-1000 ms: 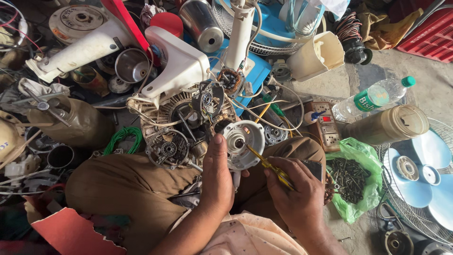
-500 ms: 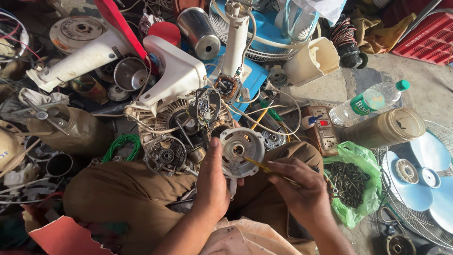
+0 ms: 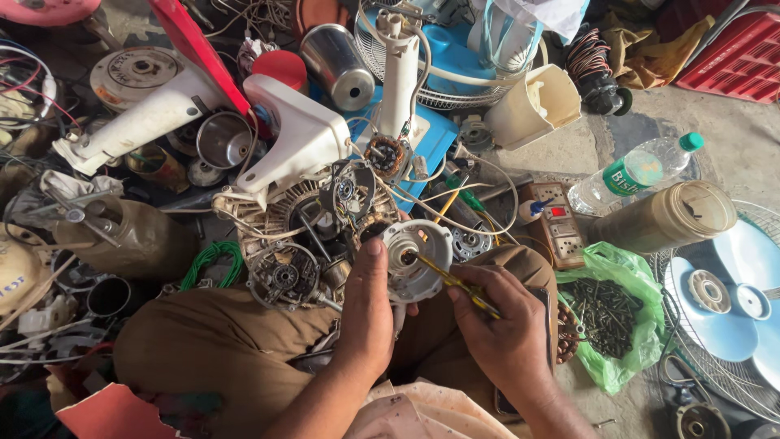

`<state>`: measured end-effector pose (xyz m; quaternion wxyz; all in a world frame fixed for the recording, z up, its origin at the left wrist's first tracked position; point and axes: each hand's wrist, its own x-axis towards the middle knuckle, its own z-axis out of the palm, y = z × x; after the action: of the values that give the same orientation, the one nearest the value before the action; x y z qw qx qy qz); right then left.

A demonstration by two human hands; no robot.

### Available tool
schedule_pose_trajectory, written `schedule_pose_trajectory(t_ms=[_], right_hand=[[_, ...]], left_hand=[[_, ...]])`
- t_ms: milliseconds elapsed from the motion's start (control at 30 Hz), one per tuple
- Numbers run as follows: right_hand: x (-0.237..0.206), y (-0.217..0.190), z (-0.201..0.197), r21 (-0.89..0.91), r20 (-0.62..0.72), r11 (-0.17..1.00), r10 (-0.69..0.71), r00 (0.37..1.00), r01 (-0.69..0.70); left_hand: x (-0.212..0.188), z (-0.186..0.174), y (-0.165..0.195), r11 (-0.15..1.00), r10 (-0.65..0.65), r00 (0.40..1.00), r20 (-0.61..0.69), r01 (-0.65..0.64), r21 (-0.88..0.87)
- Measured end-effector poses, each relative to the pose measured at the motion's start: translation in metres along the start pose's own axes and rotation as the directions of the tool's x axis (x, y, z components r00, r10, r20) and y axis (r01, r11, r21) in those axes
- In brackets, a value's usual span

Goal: The person sits on the floor of a cluttered scrap area and disassembles an electric fan motor. They pull the motor housing off the fan stand, separate the metal end bell from the coil, and use a screwdriver to pry and work at the motor housing parts.

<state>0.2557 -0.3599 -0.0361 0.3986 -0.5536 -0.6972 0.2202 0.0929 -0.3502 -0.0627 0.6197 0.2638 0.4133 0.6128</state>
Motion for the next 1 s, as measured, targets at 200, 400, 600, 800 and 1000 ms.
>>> schedule_pose_trajectory(t_ms=[200,400,600,800,1000], right_hand=[[0.027,0.018,-0.023,-0.065,0.229,0.971,-0.210,0.951,0.230],[0.070,0.040,-0.044,0.058,0.496,0.935,-0.330,0.803,0.349],[0.083,0.037,-0.055,0.097,0.525,0.964,-0.262,0.810,0.249],[0.053,0.028,-0.045,-0.052,0.296,0.991,-0.101,0.950,0.122],[0.028,0.024,-0.021,0.071,0.229,0.997,0.006,0.973,-0.022]], left_hand=[[0.009,-0.010,0.011,0.959,-0.187,0.982,0.024,0.177,0.222],[0.018,-0.009,0.031,0.908,-0.229,0.965,0.125,0.165,0.386],[0.023,0.001,0.033,0.878,-0.253,0.966,0.059,0.204,0.432],[0.027,0.006,0.026,0.942,-0.088,0.994,0.071,0.060,0.330],[0.025,0.001,0.019,0.939,-0.082,0.995,0.052,0.059,0.338]])
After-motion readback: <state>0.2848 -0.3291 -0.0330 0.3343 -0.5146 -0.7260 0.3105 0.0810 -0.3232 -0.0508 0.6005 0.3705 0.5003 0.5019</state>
